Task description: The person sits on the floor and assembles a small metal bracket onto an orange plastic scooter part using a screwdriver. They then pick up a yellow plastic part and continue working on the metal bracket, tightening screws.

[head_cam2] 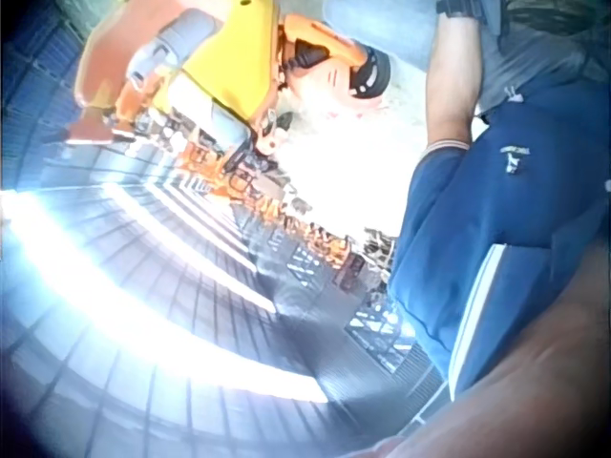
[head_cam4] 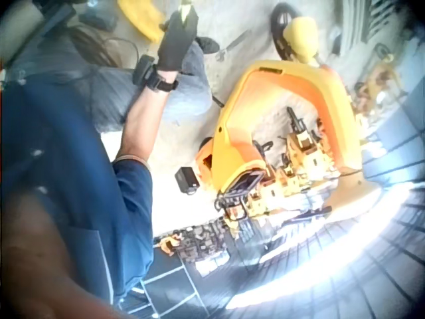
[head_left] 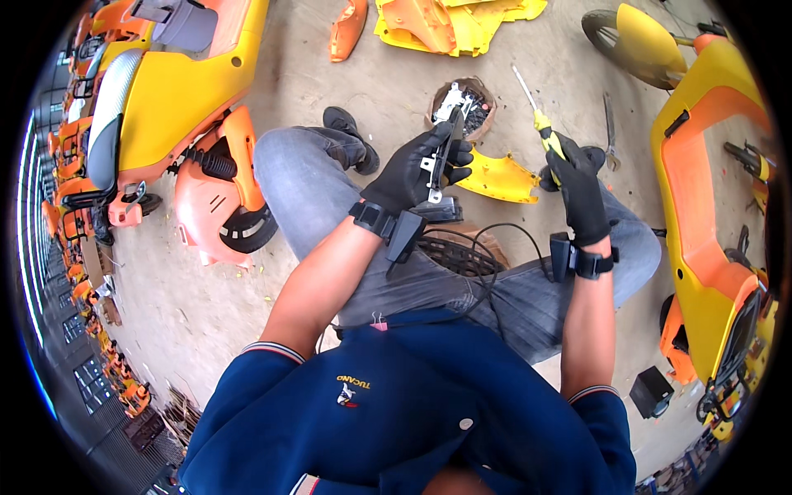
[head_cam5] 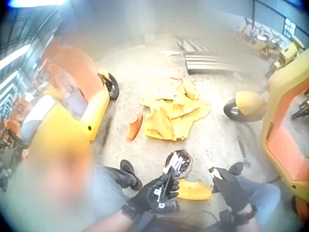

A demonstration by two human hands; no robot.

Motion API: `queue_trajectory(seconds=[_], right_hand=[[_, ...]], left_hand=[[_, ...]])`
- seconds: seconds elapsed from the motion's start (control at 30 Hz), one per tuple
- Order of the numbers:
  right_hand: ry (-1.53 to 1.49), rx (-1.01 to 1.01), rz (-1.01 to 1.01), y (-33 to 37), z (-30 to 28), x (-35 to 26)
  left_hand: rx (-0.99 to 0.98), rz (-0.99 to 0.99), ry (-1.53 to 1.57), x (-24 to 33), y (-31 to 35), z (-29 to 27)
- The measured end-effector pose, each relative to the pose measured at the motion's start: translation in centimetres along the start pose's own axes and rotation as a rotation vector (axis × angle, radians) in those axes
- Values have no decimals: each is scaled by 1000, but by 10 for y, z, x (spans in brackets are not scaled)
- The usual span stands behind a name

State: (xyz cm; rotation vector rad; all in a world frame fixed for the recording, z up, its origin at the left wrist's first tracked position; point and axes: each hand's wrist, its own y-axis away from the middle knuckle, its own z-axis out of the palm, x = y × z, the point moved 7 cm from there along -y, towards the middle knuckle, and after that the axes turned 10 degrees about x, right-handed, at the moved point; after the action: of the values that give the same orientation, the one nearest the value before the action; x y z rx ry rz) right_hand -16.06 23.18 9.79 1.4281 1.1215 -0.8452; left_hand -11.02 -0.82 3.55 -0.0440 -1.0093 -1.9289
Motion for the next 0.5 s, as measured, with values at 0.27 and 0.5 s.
queue_trajectory(seconds=[0.27,0.5], right_hand=[[-81,166,-111,56,-33,-20],[-350,107,66,57,-32,16]], left_hand=[[-167,-50,103,-2,8,0],[-92,8,38,-3,8,5]])
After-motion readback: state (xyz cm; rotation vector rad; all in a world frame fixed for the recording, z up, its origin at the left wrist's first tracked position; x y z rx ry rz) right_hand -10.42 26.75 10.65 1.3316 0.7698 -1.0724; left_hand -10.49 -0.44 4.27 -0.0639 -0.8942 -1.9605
